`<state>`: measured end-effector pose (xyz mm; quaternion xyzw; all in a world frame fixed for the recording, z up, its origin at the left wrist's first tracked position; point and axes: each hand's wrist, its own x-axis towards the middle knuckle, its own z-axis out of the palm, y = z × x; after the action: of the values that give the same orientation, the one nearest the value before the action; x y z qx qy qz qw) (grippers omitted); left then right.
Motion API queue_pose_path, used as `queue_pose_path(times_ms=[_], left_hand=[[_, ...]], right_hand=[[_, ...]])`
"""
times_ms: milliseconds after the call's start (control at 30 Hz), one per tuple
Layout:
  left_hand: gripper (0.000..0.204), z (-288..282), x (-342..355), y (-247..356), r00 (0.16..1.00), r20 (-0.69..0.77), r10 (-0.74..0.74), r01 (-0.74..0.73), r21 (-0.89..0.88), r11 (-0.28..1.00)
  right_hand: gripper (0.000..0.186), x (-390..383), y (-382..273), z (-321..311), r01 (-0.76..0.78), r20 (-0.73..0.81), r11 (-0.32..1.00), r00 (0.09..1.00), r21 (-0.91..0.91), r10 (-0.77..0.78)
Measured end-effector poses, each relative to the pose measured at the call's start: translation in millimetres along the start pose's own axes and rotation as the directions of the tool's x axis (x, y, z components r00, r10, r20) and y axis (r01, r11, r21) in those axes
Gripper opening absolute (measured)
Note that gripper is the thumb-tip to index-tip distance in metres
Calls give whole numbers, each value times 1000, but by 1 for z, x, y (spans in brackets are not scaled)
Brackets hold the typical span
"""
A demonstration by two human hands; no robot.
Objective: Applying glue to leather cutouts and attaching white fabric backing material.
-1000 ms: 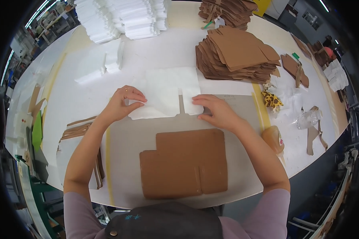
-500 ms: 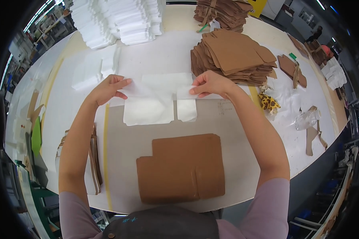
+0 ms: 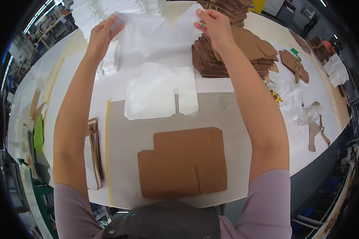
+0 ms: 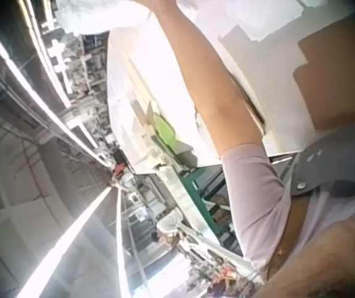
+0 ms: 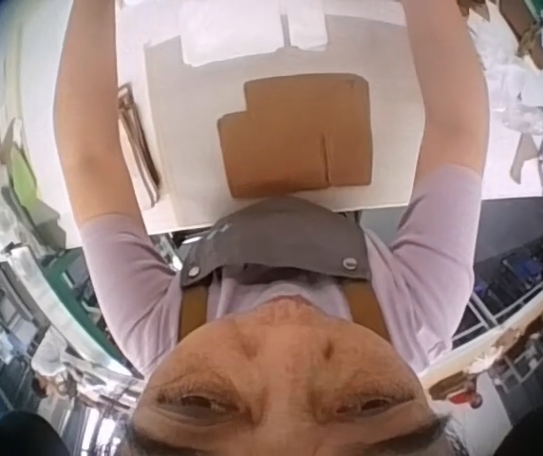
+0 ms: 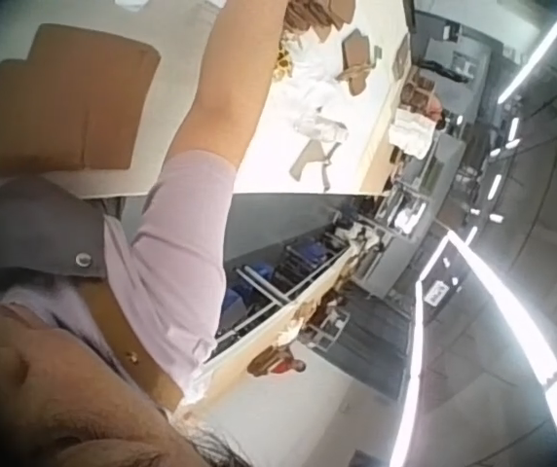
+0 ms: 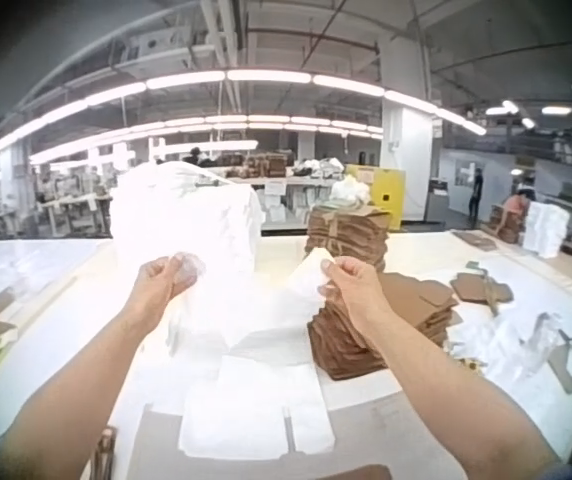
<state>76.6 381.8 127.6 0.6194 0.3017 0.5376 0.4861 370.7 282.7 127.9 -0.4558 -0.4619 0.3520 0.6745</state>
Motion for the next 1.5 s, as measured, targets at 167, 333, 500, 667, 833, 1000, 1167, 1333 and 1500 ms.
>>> queue_pose_path(times_ms=[167,333,500,667,833,1000,1167,1333,1500], left_hand=[[31,-9,-61,7,967,246,-67,-1,265,964],[31,-9,-165,-3,890,408,-205,68,326,943],[23,-20,-213,-30,875,481,-59,-171,421,891],[23,-7,-220,-22,882,163,-442,289,552,782],[39,-2,-225,-46,901,-37,-433,349,653,672],[57,5,-231,-57,949,-57,-310,227,805,548],[63,9,-232,-63,960,-92,-265,220,834,506],[61,6,-220,-59,943,-105,-316,244,863,443],[51,5,-201,-44,851,-84,-519,216,956,200]], right_hand=[[16,-50,-1,-4,211,251,965,953,-153,-169],[27,-153,21,-30,211,487,824,869,-525,88],[20,-189,41,-46,374,608,757,793,-536,39],[24,-186,44,-45,21,408,865,887,-501,215],[47,-172,68,-41,-310,151,707,848,-636,508],[55,-173,75,-32,-142,48,532,944,-835,327],[47,-163,81,-37,-246,23,496,880,-833,475],[40,-158,73,-38,-461,-16,540,770,-704,637],[34,-166,75,-41,-451,18,599,789,-662,614]])
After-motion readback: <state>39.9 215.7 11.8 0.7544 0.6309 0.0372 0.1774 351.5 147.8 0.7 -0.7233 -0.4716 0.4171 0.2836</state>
